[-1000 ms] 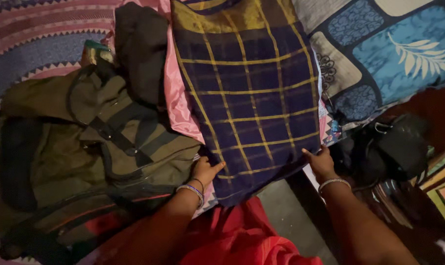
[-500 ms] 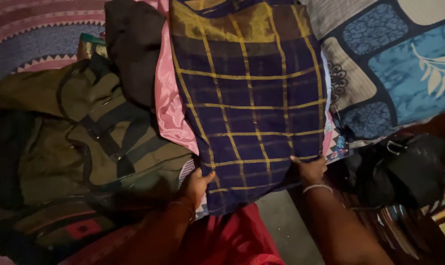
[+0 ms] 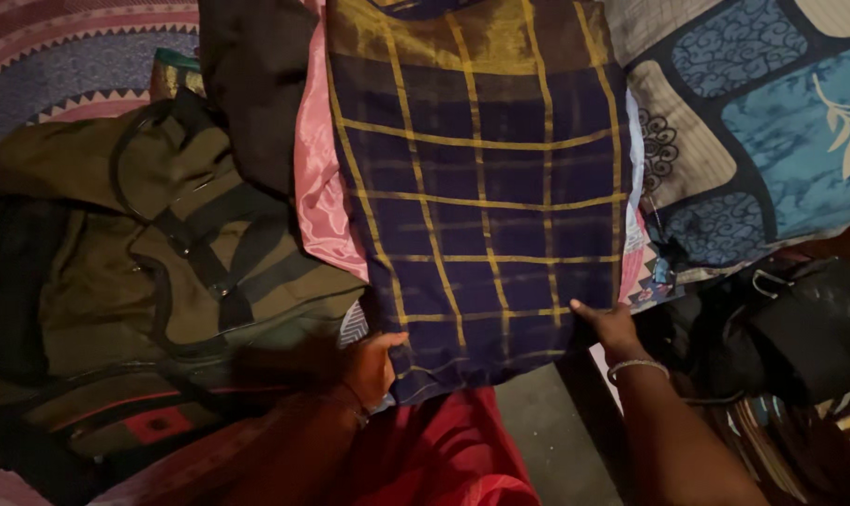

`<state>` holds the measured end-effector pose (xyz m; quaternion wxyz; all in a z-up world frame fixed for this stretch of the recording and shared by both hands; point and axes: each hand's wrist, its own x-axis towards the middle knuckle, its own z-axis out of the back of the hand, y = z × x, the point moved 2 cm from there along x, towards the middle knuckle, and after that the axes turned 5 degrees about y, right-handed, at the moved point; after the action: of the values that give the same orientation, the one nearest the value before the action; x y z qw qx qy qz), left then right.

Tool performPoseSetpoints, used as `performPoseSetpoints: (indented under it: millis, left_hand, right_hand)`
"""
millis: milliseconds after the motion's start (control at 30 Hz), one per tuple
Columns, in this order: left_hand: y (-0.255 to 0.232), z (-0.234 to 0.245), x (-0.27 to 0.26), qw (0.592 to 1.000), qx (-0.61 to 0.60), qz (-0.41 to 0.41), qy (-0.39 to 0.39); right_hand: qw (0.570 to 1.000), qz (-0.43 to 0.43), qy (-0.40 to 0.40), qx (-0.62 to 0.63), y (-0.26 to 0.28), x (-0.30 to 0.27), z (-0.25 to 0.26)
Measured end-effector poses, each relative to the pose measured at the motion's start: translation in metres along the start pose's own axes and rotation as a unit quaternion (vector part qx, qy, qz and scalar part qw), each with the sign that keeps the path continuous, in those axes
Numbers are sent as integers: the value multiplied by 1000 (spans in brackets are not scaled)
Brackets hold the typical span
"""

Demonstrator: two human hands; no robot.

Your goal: The person folds a dark garment with a yellow grid pattern on a bed and places it inside a green bag.

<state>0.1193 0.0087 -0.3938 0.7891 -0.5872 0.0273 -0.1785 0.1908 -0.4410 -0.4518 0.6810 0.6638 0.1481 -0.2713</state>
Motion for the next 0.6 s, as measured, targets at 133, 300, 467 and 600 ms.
performPoseSetpoints:
  millis: [133, 300, 467, 600]
  left_hand:
    - [-27, -10, 22, 696, -607, 382, -24]
    - [-17, -11, 24, 792, -468, 388, -59]
    - [10, -8, 11, 935, -199, 294, -15]
    - [7, -15, 22, 719, -537, 435, -72]
  right_hand:
    - [998, -44, 33, 20, 3, -13, -2]
    - [991, -44, 43, -121, -6, -6, 2]
    - [999, 26, 30, -1, -9, -9, -15]
    - [992, 63, -60, -93, 1, -14, -21]
